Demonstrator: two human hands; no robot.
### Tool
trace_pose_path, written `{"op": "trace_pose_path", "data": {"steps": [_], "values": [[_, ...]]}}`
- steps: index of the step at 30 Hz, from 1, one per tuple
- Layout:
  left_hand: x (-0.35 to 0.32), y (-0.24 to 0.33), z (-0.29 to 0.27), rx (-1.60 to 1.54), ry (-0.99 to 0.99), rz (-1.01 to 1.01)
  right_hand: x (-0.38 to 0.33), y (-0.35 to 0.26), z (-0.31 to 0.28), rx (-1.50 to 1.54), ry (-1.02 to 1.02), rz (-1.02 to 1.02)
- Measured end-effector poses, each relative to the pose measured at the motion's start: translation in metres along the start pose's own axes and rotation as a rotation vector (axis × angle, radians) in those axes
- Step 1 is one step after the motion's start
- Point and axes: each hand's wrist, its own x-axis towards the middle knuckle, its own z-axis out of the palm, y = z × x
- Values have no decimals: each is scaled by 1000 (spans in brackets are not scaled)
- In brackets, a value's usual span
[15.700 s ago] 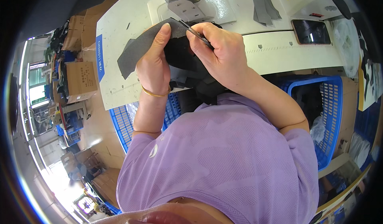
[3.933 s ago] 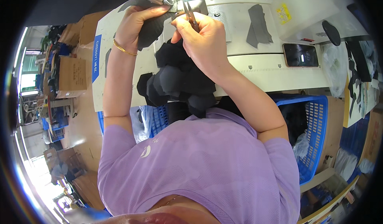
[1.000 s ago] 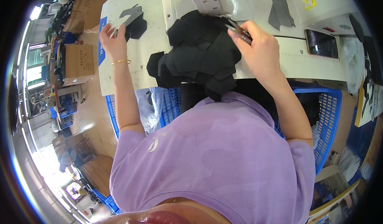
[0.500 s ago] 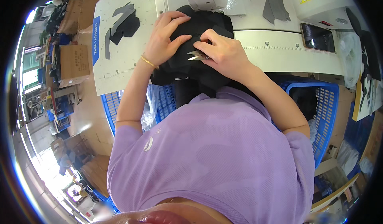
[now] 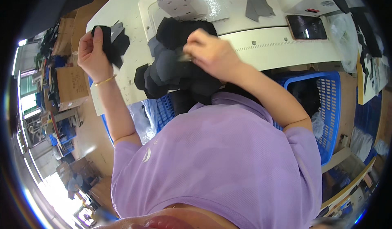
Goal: Sewing fabric pieces together using an industrial sewing machine.
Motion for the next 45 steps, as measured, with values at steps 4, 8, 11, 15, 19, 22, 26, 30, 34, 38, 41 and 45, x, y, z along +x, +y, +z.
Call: {"op": "trace_pose_path", "data": {"steps": [4,8,11,15,19,22,26,30,34,38,41,45], "values": [[-25,4,9,-37,-278,-330,14,83,-68,-432,328,286],[-54,-7,33,-235,-424,-506,-2,123,-82,-572,-4,427],[-66,-7,46,-274,-489,-532,9,95,-83,-52,26,690],[-71,-7,59,-316,-521,-557,22,154,-99,-416,124,310],[-72,-5,62,-287,-521,-530,39,154,-108,-509,-99,286],[-71,0,65,-310,-487,-544,53,146,-116,-516,-197,429],[-71,-3,68,-304,-449,-435,49,149,-113,-460,-177,211],[-77,-6,62,-292,-389,-422,63,62,-126,-80,-59,425],[-77,3,73,-215,-311,-308,73,-33,-147,592,153,740],[-89,-6,79,-82,-208,-48,55,-45,-52,935,243,643],[-94,5,87,-181,-206,-61,45,-37,-24,909,332,676],[-98,6,86,-311,-182,-127,45,-37,-11,963,402,650]]}}
